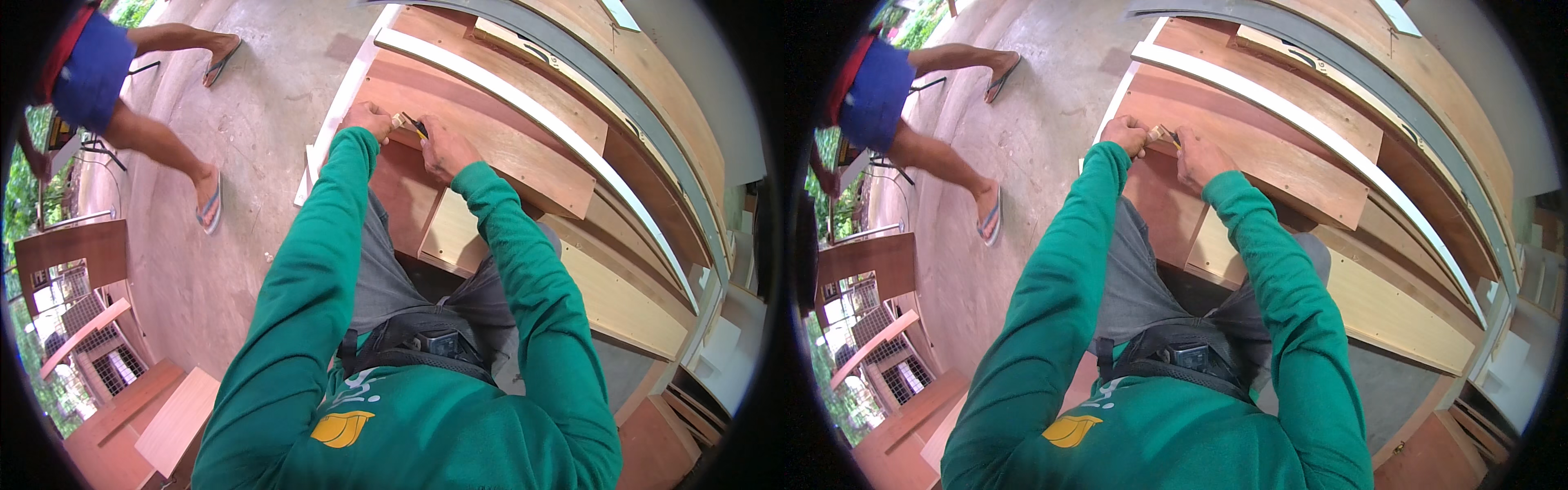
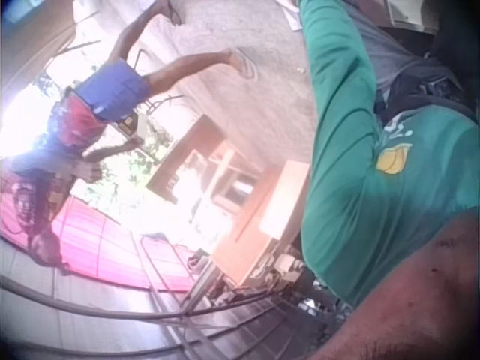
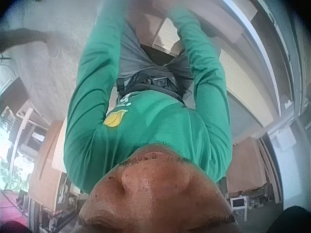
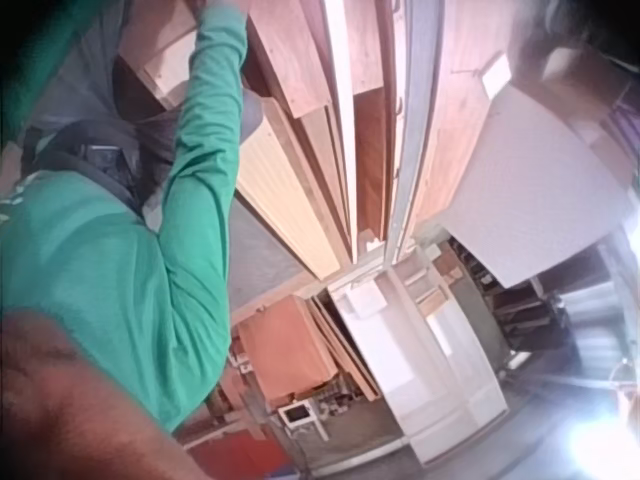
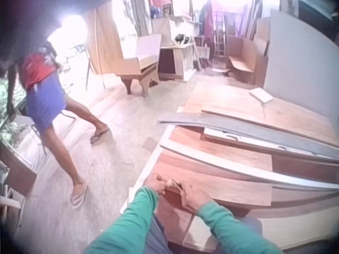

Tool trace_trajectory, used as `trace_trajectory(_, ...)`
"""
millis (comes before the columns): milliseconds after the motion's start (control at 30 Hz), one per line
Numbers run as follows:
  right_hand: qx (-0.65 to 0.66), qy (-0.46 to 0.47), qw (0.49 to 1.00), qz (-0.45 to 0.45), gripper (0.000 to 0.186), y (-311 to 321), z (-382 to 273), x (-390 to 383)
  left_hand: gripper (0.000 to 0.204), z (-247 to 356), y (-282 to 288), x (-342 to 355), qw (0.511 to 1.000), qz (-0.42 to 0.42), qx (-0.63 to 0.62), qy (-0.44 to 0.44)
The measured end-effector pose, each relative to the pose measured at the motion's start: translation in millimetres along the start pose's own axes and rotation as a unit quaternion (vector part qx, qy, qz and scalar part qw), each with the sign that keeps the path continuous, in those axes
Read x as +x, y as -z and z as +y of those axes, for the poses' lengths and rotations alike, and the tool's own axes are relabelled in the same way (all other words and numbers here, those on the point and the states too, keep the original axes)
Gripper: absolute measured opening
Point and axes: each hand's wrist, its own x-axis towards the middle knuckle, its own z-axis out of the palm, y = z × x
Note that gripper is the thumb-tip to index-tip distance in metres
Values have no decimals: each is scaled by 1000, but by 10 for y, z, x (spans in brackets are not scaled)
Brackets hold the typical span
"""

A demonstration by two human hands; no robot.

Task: The person applies thin wooden edge banding to the edges of a large wooden panel. They measure and cut the strips with a utility knife, then press them onto the panel edges to cover the exposed sides.

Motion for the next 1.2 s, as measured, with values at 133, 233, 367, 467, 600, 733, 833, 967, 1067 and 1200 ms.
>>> trace_trajectory(133,-8,7,1000,-15,41,12,-7,24,24,6,-1,-2,1000,-1,-6,12)
trace_trajectory(233,-15,-2,1000,-27,41,33,-65,23,24,-20,-12,13,1000,2,-15,10)
trace_trajectory(367,-23,4,1000,-8,40,-21,-37,22,25,18,-1,-24,1000,-4,-8,11)
trace_trajectory(467,-31,14,999,1,40,-66,-19,8,26,63,16,-74,1000,-5,-3,14)
trace_trajectory(600,-20,-5,999,-25,31,-67,-79,9,27,-39,-21,22,1000,-3,-17,-2)
trace_trajectory(733,-20,0,1000,-5,38,-84,-72,-11,26,-8,-15,-7,1000,-9,-28,3)
trace_trajectory(833,-22,21,999,11,42,-118,-29,-15,25,4,-4,-20,1000,-11,-29,3)
trace_trajectory(967,-37,40,998,9,35,-137,-22,2,23,8,14,-33,1000,-11,-21,2)
trace_trajectory(1067,-47,12,999,-22,28,-156,-43,65,23,-27,-10,-12,1000,-1,-29,-10)
trace_trajectory(1200,-52,-10,997,-54,26,-49,-203,77,24,-17,-22,-37,999,6,-37,-1)
